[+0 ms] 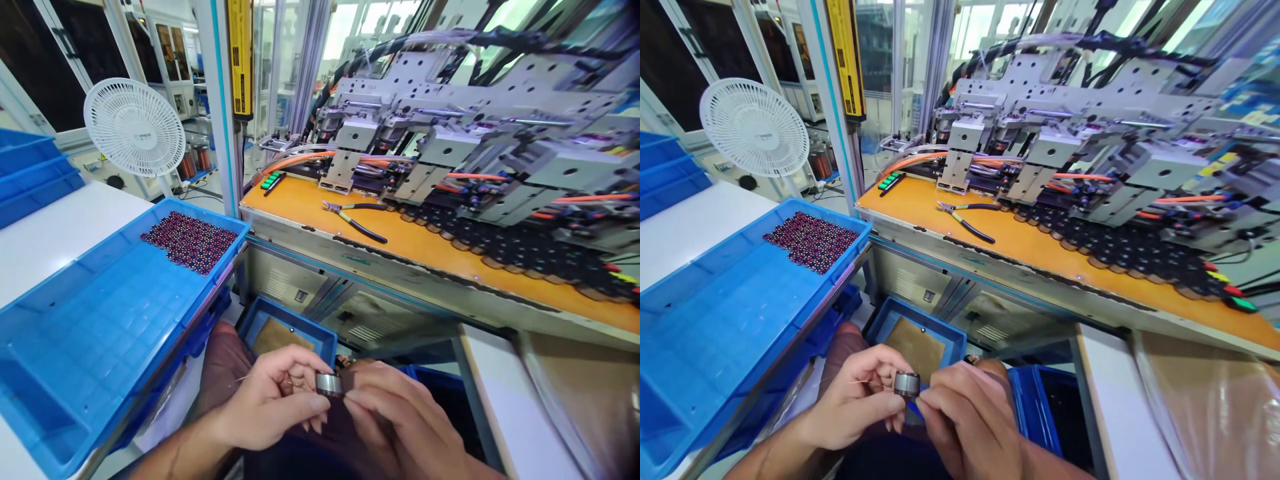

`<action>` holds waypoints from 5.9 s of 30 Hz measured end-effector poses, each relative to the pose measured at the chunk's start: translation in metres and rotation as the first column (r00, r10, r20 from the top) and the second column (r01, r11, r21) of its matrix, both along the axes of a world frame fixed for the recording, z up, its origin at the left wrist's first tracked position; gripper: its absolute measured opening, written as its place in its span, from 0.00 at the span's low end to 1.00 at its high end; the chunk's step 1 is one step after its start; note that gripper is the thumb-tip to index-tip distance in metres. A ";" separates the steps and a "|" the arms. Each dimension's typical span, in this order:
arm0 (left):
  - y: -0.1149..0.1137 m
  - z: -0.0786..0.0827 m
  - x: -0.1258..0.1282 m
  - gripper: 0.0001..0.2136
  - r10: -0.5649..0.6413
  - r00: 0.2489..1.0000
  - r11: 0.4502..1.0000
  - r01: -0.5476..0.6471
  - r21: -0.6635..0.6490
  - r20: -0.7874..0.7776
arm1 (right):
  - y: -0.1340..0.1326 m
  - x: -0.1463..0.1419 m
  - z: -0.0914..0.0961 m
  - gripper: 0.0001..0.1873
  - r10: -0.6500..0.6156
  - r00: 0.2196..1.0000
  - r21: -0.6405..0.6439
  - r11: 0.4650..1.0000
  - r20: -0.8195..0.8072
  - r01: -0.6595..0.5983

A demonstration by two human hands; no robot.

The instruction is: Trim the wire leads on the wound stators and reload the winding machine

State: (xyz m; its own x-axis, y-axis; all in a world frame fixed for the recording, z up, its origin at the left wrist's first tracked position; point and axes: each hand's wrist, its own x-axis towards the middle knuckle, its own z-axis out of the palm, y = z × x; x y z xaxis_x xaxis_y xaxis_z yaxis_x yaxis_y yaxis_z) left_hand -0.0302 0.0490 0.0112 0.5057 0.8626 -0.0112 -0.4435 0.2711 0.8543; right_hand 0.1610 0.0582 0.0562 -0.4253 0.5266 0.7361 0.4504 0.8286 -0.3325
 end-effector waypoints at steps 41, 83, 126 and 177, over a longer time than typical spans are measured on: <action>0.008 -0.002 -0.002 0.11 -0.045 0.990 0.999 0.048 -0.017 0.132 | 0.014 -0.003 0.006 0.05 0.110 0.994 -0.078 0.991 0.023 -0.108; 0.031 -0.001 0.001 0.14 0.535 0.840 0.756 -0.425 0.498 -0.095 | 0.021 -0.017 -0.001 0.14 -0.264 0.802 -0.837 0.294 -0.536 -0.462; 0.027 0.021 -0.004 0.16 0.682 0.614 0.529 -0.039 0.847 -0.398 | 0.027 -0.009 -0.019 0.08 0.030 0.969 -0.039 0.998 -0.244 -0.041; 0.013 0.025 -0.036 0.11 0.757 0.575 0.523 -0.247 0.816 -0.311 | 0.255 0.052 0.041 0.27 -0.282 0.736 -0.193 0.852 0.616 0.487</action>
